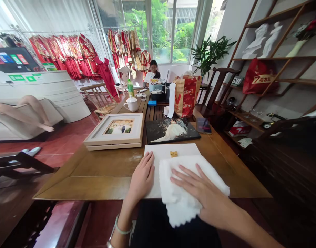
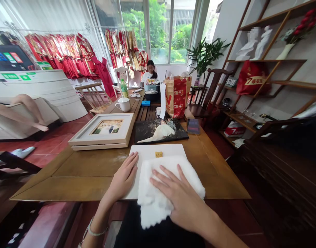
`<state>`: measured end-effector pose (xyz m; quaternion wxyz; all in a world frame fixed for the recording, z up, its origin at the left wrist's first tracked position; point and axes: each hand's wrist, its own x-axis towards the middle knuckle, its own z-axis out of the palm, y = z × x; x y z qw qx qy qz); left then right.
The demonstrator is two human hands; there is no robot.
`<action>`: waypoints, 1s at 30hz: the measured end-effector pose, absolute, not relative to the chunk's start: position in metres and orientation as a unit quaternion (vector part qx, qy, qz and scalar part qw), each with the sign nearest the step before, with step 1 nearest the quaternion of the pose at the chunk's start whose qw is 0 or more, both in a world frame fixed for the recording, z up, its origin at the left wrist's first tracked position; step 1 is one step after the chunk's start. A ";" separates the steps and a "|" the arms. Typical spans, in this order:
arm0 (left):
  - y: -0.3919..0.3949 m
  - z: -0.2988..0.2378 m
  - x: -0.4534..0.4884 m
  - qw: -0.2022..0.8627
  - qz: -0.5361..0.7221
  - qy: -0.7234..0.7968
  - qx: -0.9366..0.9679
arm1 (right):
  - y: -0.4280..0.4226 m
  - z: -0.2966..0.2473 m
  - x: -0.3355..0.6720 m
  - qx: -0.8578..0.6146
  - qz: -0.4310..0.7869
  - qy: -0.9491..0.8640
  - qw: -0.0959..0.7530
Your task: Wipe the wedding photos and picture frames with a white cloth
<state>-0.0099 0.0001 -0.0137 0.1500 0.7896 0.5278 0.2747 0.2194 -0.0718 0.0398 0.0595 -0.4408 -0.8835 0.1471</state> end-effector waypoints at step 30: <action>0.001 -0.012 -0.013 0.212 0.314 0.521 0.765 | -0.057 0.041 0.171 -0.480 0.116 -0.863 0.110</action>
